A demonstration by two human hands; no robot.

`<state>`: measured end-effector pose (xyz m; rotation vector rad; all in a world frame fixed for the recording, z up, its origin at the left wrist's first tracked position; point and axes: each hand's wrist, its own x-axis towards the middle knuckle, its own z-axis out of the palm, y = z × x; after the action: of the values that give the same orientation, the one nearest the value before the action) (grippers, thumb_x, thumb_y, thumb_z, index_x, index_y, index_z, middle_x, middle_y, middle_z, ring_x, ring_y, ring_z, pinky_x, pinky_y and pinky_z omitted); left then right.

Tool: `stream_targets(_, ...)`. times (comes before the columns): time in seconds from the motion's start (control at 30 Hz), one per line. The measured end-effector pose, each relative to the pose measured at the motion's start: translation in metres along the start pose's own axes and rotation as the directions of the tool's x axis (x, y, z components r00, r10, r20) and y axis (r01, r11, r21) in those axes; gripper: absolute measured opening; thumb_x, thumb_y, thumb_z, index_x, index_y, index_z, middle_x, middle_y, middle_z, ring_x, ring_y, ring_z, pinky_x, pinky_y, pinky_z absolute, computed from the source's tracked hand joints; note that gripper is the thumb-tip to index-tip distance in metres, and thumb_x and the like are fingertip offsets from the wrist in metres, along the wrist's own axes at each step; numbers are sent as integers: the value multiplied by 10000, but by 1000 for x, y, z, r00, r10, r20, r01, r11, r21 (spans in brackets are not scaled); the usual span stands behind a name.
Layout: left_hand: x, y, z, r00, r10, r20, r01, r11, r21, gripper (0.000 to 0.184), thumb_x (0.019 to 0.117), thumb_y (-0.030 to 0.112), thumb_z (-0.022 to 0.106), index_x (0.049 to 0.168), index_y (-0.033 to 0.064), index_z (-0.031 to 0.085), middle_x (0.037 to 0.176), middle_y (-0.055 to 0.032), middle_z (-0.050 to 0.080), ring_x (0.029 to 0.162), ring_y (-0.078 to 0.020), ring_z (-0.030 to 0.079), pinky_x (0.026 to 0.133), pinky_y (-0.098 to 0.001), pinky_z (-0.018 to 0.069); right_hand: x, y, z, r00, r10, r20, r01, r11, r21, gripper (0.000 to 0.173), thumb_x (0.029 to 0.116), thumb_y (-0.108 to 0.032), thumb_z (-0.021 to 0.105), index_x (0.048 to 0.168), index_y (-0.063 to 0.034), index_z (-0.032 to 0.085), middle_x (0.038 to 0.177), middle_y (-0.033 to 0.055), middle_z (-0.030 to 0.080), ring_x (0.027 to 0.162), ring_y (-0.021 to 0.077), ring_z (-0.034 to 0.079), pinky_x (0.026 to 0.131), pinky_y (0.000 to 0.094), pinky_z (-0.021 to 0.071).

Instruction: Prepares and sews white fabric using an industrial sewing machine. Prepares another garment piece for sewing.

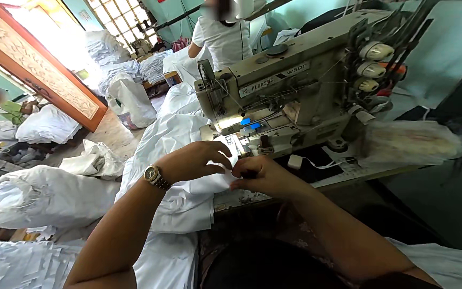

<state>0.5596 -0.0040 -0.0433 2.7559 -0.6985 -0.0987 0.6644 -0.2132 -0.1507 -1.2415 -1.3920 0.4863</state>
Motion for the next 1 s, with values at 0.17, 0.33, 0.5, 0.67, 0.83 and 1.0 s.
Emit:
stream_targets(0.17,-2,-6,-16,998,41,57,-36,996,-86,141,973,132,633,969,33,734,1051,-56,690,852,-71,641,725,-213,547,5,7,-2,990,143,-6,-141,985,100,175,932,-242,760,940,-72,720,770,-75,640,595,-60,536,531,106,455)
stream_targets(0.33,-8,-1,-39,980,-195,36,191,978,80,227,965,292,686,859,92,659,772,-6,605,687,-96,577,602,-281,489,23,49,-10,980,122,-159,-165,940,-297,167,948,-213,731,980,-50,752,879,55,692,793,125,637,760,335,547)
stream_targets(0.5,-2,19,-46,937,-348,28,319,886,338,205,928,302,744,873,105,733,878,-54,640,796,-218,641,694,-449,545,23,56,-15,971,168,-170,-198,964,-178,175,902,-220,784,922,-52,741,817,22,667,698,66,593,659,260,514)
stream_targets(0.67,8,4,-32,943,-256,212,249,967,59,127,934,166,737,1011,65,726,848,-43,699,694,-137,639,638,-329,546,5,73,-12,965,244,-93,-247,969,-15,207,898,-236,791,953,-46,730,813,-21,658,659,-10,567,614,162,491)
stream_targets(0.83,15,25,-14,874,-481,71,394,786,477,153,970,225,697,1042,92,721,900,-105,685,840,-303,691,725,-519,559,-1,74,-8,963,247,-105,-250,968,-14,213,896,-248,794,933,-50,722,812,-41,651,710,-31,553,670,153,466)
stream_targets(1.0,22,23,-10,861,-503,75,388,746,541,199,985,253,681,923,71,731,967,-117,656,819,-289,672,702,-487,553,-1,75,-4,969,216,-122,-221,975,-34,217,897,-254,793,947,-49,744,904,-11,690,774,-13,588,720,171,494)
